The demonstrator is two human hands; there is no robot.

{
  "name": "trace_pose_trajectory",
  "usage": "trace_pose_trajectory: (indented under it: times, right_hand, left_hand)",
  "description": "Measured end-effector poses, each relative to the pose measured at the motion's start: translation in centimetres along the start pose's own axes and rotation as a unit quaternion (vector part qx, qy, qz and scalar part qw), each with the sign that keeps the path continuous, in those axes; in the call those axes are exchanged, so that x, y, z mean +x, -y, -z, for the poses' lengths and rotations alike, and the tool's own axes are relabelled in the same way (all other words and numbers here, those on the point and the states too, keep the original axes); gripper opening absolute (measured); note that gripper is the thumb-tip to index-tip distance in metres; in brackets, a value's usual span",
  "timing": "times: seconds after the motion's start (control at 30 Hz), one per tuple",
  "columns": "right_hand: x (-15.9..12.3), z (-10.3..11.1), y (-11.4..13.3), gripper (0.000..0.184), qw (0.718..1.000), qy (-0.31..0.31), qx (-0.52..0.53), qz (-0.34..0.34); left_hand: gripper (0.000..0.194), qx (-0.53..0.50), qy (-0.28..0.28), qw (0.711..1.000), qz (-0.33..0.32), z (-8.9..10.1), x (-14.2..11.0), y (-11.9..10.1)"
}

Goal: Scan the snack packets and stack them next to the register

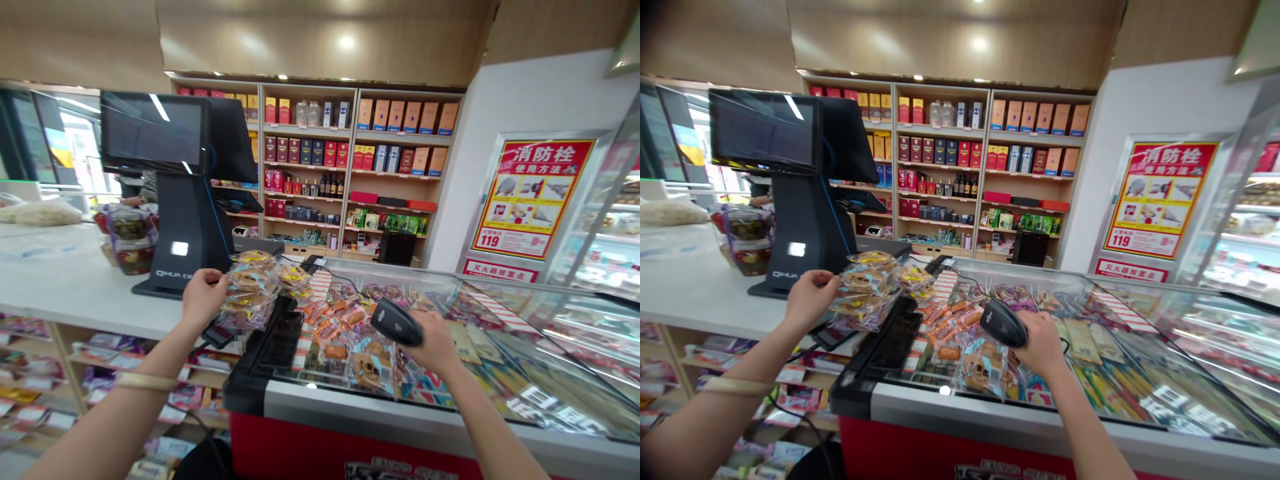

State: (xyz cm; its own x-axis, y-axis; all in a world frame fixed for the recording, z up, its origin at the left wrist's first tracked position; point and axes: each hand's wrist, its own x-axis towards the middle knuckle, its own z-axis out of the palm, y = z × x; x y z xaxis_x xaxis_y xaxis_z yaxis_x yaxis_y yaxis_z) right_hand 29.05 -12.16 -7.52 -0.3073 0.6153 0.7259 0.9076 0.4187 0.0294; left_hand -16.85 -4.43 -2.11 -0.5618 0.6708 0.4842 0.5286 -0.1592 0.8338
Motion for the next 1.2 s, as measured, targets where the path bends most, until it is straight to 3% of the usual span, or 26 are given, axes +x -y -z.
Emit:
trace_pose_trajectory:
  times: [0.1, 0.23, 0.27, 0.33, 0.4, 0.47, 0.6, 0.77, 1.0, 1.2]
  right_hand:
    - [-0.1, 0.0, -0.2, 0.021, 1.000, -0.015, -0.001, -0.011]
    - [-0.4, 0.0, -0.6, 0.023, 1.000, -0.027, -0.004, -0.014]
    - [-0.5, 0.0, -0.7, 0.023, 0.999, -0.032, -0.006, -0.015]
    - [-0.6, 0.1, -0.7, 0.022, 0.999, -0.041, -0.011, -0.014]
    - [-0.8, 0.2, -0.6, 0.020, 0.999, -0.040, -0.014, -0.012]
    - [-1.1, 0.6, -0.5, 0.017, 1.000, -0.024, -0.010, -0.006]
    - [-1.8, 1.7, -0.6, 0.012, 1.000, 0.023, 0.002, 0.009]
    - [-3.0, 2.9, -1.1, 0.014, 0.998, 0.058, 0.007, 0.023]
    - [-3.8, 3.3, -0.5, 0.013, 0.997, 0.074, 0.023, 0.026]
    - [-3.7, 3.3, 0.3, 0.018, 0.994, 0.097, 0.030, 0.034]
  left_hand:
    - [0.028, 0.082, -0.004, 0.996, -0.043, 0.4, 0.1, 0.3]
    - [0.033, 0.109, -0.036, 0.976, -0.182, -0.1, -2.5, -0.8]
    - [0.033, 0.082, -0.006, 0.974, -0.209, -0.6, -3.8, -1.3]
    - [0.030, 0.013, 0.116, 0.967, -0.228, -2.1, -7.1, -2.4]
    - [0.027, -0.042, 0.266, 0.935, -0.230, -4.0, -10.8, -3.3]
    - [0.027, -0.092, 0.377, 0.901, -0.192, -6.3, -14.3, -3.8]
    - [0.029, -0.090, 0.480, 0.870, -0.073, -10.3, -18.9, -3.5]
    - [0.045, -0.107, 0.489, 0.865, -0.007, -12.7, -21.1, -3.4]
    - [0.055, -0.217, 0.476, 0.840, 0.144, -12.5, -21.5, -4.0]
    - [0.046, -0.294, 0.313, 0.901, 0.064, -9.9, -18.2, -5.0]
